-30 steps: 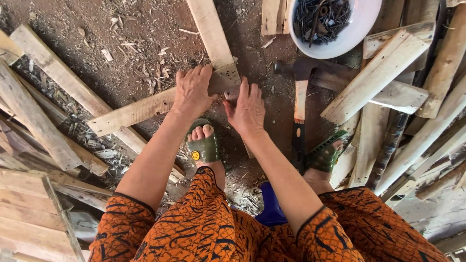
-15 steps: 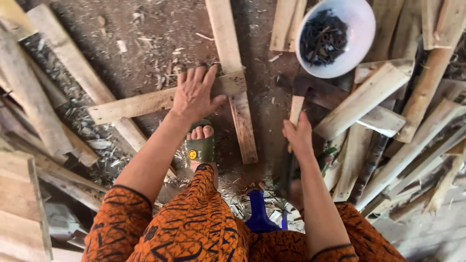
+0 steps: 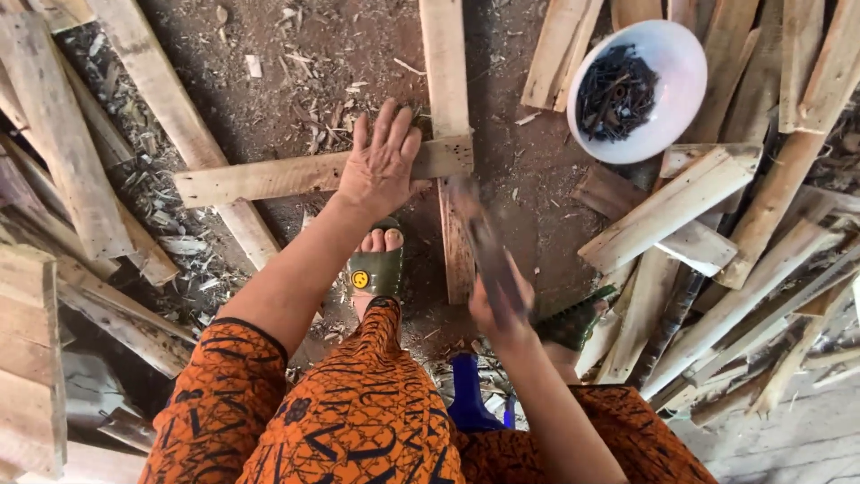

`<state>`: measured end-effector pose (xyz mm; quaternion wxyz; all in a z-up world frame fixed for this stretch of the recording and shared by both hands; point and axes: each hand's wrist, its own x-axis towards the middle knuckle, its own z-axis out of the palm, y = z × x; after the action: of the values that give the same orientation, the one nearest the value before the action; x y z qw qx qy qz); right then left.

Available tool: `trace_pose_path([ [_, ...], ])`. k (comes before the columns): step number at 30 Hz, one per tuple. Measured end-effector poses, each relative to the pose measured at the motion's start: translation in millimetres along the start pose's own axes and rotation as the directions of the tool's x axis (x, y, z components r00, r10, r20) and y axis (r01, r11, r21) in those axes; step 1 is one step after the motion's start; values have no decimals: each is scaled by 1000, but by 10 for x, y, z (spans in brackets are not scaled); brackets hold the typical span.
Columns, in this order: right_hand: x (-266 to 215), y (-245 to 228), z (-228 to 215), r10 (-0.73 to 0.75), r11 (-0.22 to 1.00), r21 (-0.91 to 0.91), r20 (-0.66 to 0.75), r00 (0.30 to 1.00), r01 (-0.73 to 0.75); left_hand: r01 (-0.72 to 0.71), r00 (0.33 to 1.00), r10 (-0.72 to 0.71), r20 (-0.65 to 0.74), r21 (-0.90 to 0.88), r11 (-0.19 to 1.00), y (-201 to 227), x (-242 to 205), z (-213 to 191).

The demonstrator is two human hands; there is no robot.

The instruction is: The person assembles a wooden frame on the ground by hammering nails into the joints of wooden planks. They pick up nails from a white bowl, position the planks, and use a hammer to secure them together.

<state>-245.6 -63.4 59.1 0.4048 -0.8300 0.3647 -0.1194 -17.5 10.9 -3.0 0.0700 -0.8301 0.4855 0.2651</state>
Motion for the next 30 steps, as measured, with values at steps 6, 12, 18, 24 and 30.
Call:
trace_pose_path([
  [6, 493, 193, 275, -56, 989, -117, 255, 965, 89, -24, 1000, 25, 13, -22, 999, -52, 36, 167],
  [12, -183, 284, -226, -549, 65, -861, 392, 738, 505, -3, 1000, 3, 24, -3, 1000, -48, 37, 153],
  [18, 379, 565, 539, -175, 885, -365, 313, 934, 288, -26, 1000, 26, 0, 13, 1000, -34, -24, -5],
  [24, 353, -212, -104, -174, 655, -667, 325, 929, 356, -54, 992, 46, -120, -58, 997, -82, 24, 180],
  [30, -883, 1446, 111, -646, 707, -229, 175, 743, 669, -58, 980, 39, -195, -92, 994, -83, 54, 308],
])
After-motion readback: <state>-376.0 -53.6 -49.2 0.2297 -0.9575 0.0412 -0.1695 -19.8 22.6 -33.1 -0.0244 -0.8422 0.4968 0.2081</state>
